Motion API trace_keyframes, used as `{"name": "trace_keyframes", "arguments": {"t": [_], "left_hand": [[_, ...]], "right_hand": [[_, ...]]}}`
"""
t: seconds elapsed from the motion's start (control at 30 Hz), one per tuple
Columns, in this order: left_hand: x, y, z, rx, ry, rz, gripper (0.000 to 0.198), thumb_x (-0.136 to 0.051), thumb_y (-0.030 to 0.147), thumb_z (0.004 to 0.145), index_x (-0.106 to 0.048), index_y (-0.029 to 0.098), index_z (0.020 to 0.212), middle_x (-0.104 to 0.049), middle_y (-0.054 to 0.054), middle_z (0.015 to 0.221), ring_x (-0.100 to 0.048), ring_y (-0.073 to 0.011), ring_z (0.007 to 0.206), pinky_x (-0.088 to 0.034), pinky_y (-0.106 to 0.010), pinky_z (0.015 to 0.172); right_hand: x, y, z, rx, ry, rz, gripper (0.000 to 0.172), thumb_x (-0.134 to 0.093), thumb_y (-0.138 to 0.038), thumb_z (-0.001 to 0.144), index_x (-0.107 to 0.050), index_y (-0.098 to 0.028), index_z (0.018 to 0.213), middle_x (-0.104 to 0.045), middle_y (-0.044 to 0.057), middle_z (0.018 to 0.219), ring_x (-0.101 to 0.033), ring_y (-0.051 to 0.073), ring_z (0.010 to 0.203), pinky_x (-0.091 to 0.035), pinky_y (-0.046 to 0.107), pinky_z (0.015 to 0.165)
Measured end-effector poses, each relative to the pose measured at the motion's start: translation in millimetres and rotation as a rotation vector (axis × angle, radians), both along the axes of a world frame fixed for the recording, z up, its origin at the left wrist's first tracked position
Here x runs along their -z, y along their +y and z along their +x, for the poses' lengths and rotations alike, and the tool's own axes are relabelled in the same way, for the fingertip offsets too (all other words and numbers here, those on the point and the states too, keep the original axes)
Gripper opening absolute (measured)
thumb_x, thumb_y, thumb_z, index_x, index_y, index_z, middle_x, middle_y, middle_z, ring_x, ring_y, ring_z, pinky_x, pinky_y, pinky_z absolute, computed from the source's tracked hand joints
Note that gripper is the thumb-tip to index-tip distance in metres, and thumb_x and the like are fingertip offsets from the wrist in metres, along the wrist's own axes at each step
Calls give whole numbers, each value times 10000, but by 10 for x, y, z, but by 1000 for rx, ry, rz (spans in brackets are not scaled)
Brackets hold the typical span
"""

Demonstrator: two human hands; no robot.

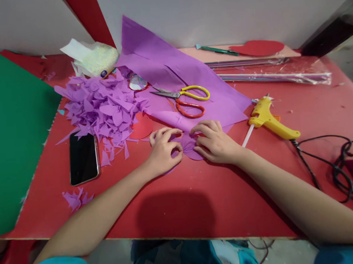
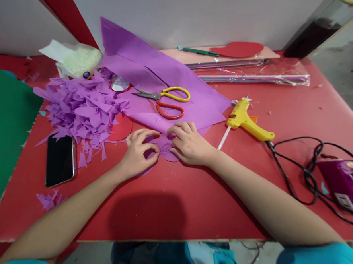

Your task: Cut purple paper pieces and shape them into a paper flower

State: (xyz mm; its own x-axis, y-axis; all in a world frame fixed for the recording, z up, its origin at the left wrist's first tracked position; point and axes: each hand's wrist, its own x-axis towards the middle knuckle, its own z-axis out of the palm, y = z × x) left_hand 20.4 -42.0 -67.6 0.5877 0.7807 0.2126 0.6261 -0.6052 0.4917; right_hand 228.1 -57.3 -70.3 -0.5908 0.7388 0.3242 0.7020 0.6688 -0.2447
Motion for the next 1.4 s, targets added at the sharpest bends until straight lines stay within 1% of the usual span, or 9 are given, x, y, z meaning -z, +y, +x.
{"name": "trace_keyframes", "arguments": {"t": [0.1,0.2,0.33,0.47,0.67,0.97,1.2,1.3,1.4], "left_hand": [[16,1,-7,27,-23,50,86,-591,175,740,-648,191,677,-585,-38,1175,-418,-257,1125,-286,-469,918],[32,0,-21,75,-46,109,70,-599,208,754,-663,196,727,-560,-56,1206,-395,-270,1141,-285,-474,928],[40,-7,-33,116,-58,157,90,-600,238,771,-679,196,763,-509,-86,1255,-372,-283,1163,-289,-479,939],[31,-11,-28,117,-68,173,95,-594,233,779,-684,202,769,-505,-85,1254,-373,-281,1161,-294,-475,941],[32,-10,-19,112,-66,169,91,-599,228,774,-686,211,753,-518,-71,1236,-376,-278,1158,-293,-473,944],[60,-21,-22,93,-39,152,107,-589,240,779,-688,202,769,-499,-92,1259,-368,-284,1173,-295,-480,946],[6,15,-18,18,-145,37,91,-601,238,774,-682,218,736,-534,-67,1207,-423,-244,1147,-323,-464,964],[-5,37,-27,29,-166,2,87,-627,272,774,-681,217,732,-540,-66,1202,-430,-238,1148,-328,-462,973],[6,48,-38,52,-168,-9,93,-665,306,750,-685,219,725,-543,-65,1204,-428,-245,1155,-326,-475,976]], "right_hand": [[-21,-29,-29,14,107,14,178,-552,-311,818,-594,-148,761,-540,140,1073,-436,280,998,-376,447,818],[-29,-77,-105,36,172,15,209,-589,-358,790,-615,-157,841,-488,136,1123,-432,281,1023,-371,460,846],[-22,-118,-194,62,200,-18,158,-608,-305,772,-649,-168,838,-445,127,1178,-408,296,1076,-354,475,869],[-18,-116,-206,82,194,-47,119,-610,-273,765,-674,-177,793,-418,119,1218,-374,317,1118,-341,497,879],[-18,-114,-201,83,149,-47,106,-607,-260,753,-685,-189,765,-367,114,1275,-329,345,1165,-327,530,890],[-12,-115,-232,52,151,2,111,-576,-212,782,-661,-174,722,-434,115,1245,-361,312,1149,-330,502,908],[18,-107,-216,20,184,67,112,-568,-193,804,-655,-172,736,-440,114,1244,-375,290,1139,-355,477,899],[29,-105,-214,11,209,118,88,-576,-211,815,-658,-189,795,-458,109,1198,-388,273,1106,-371,463,888],[30,-110,-215,15,220,138,88,-573,-219,823,-653,-207,789,-468,94,1171,-394,261,1080,-385,451,876]]}}
